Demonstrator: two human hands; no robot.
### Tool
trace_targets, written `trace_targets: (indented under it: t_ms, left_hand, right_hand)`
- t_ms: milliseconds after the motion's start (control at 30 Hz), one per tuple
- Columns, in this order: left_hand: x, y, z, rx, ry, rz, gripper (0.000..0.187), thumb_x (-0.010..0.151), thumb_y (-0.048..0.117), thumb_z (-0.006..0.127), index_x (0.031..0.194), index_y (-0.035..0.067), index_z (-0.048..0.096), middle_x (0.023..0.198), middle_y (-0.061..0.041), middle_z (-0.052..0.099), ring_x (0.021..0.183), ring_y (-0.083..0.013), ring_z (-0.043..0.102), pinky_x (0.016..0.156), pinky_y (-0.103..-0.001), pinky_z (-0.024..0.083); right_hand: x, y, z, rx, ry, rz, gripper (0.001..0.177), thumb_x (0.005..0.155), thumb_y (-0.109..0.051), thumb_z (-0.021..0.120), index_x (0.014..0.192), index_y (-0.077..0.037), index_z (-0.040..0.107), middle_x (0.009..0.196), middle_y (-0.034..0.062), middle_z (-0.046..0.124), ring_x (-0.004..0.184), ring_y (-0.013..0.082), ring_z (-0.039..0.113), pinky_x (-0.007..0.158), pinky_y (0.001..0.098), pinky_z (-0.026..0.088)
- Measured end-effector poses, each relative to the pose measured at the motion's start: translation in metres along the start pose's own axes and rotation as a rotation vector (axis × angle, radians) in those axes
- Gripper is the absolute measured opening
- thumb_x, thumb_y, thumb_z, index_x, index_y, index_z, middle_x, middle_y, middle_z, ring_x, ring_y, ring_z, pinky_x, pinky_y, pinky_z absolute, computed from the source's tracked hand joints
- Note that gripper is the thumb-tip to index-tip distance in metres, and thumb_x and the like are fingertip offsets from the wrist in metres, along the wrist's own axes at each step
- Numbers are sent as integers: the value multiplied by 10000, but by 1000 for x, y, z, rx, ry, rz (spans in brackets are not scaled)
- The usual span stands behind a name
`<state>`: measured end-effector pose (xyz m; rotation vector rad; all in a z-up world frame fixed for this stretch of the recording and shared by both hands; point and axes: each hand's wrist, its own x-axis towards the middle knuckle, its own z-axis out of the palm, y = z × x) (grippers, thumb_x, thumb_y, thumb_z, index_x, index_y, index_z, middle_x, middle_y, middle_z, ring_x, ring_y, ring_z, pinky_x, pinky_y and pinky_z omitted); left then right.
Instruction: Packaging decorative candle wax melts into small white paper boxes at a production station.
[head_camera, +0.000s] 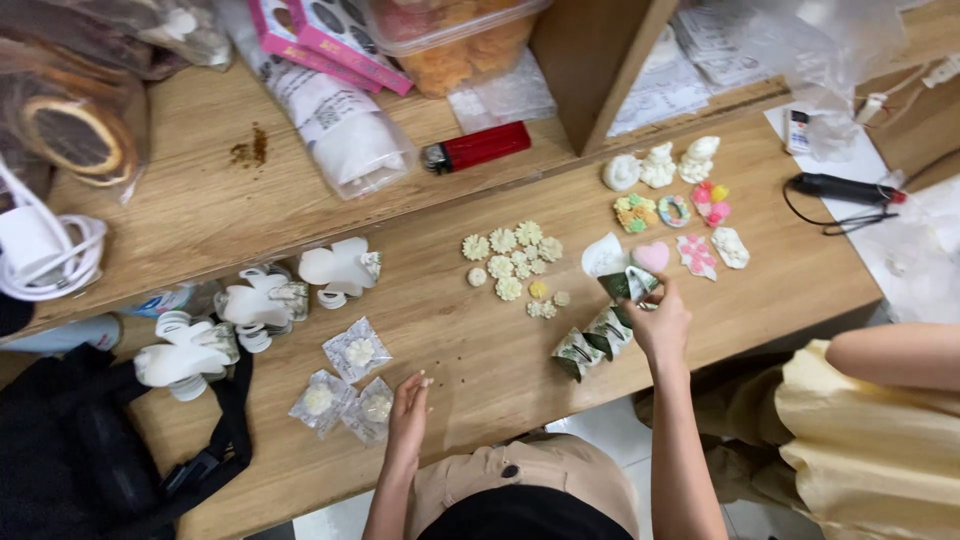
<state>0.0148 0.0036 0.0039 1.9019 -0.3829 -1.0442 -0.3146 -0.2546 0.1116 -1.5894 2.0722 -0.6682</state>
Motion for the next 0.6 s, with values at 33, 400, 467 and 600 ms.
trace_targets:
  t_ms: [33, 400, 467, 600]
  left_hand:
    - [1, 3, 1, -63, -35, -47, 486, 975, 344, 601, 1398, 107, 556, 1373, -67, 630, 1286, -189, 583, 1056, -368, 475]
    - [28, -42, -7, -278, 101, -86, 620, 1052, 430, 453, 1567, 94, 372, 1628, -52, 406, 1473, -182, 391, 1167, -341, 333]
    - [32, -49, -9, -241, 129, 34, 608, 1081, 439, 415, 1553, 57, 405, 1624, -68, 418, 1480, -164, 376, 1199, -319, 294]
    - [48, -80, -12, -279, 114, 39, 575, 1065, 409, 445, 1502, 43, 519, 1550, -92, 544, 1415, -184, 499, 1167, -320, 375]
  right_hand:
    - [-11, -3, 12, 37, -100, -67, 682, 729, -275, 885, 1334, -125, 609, 1047, 161, 770, 950, 312, 746, 827, 450, 575]
    - [-156, -79, 143, -197, -770, -488, 670, 727, -323, 861, 1322, -227, 569, 1090, 130, 737, 1023, 353, 702, 803, 493, 568]
    - [-163, -69, 174, -374, -786, -546, 729, 808, -279, 801, 1460, -258, 477, 1225, 153, 704, 1095, 402, 689, 876, 525, 559]
    - [-162, -70, 159, -136, -853, -571, 1159, 651, -255, 915, 1611, -256, 265, 1302, 298, 572, 1113, 473, 614, 902, 501, 527]
